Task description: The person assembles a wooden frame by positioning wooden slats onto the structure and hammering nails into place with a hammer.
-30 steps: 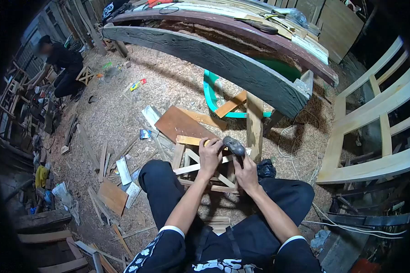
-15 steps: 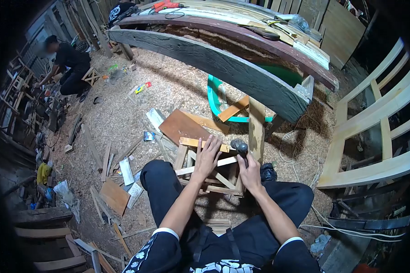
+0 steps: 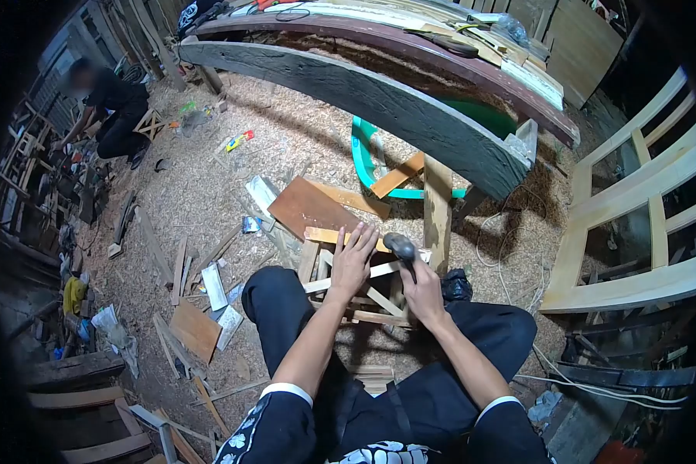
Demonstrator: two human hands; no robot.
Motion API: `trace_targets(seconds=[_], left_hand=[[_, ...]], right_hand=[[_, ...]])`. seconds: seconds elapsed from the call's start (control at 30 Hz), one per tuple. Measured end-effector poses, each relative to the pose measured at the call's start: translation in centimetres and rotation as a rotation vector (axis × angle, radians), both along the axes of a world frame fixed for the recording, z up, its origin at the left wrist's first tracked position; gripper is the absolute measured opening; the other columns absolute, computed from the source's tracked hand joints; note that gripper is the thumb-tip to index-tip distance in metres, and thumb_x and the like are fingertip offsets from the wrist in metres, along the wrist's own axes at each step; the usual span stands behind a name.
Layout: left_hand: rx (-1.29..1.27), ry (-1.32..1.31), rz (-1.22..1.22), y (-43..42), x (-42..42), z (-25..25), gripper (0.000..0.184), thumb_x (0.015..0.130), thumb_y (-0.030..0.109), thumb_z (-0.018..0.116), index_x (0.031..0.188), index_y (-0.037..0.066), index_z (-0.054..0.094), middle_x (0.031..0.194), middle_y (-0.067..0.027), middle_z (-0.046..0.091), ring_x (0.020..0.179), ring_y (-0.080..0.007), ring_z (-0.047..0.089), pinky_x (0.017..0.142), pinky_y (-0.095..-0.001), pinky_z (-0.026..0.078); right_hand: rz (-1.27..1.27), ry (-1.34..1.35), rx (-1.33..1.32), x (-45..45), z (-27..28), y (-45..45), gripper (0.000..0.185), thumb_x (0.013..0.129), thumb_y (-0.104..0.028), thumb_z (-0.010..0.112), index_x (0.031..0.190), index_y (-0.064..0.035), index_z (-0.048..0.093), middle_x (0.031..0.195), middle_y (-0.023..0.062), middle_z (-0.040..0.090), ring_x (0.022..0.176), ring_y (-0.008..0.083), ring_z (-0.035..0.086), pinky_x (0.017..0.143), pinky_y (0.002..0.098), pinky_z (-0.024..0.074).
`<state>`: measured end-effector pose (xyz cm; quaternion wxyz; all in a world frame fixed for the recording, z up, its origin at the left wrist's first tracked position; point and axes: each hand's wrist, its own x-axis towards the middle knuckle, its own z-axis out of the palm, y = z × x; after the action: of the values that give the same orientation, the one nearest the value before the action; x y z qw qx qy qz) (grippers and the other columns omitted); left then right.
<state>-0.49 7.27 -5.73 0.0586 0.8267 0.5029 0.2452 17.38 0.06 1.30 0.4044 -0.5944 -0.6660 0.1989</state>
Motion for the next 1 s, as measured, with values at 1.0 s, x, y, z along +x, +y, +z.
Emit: trace_targets(seconds=[1.0], left_hand=[[0.043, -0.061, -0.015, 0.0, 0.3, 0.0, 0.041, 0.094, 0.020, 0.062, 0.136, 0.021, 0.064, 0.150, -0.0051, 0.053, 0.144, -0.0273, 0.042, 0.123, -0.0532, 0.021]], right_hand=[[0.004, -0.133, 0.094, 1.2, -4.0, -0.4, 0.061, 0.097, -0.011, 0.060, 0.153, -0.0045, 0.040, 0.106, 0.0233, 0.068, 0.086, 0.0439, 0.069, 0.074, 0.0471, 0.0554]])
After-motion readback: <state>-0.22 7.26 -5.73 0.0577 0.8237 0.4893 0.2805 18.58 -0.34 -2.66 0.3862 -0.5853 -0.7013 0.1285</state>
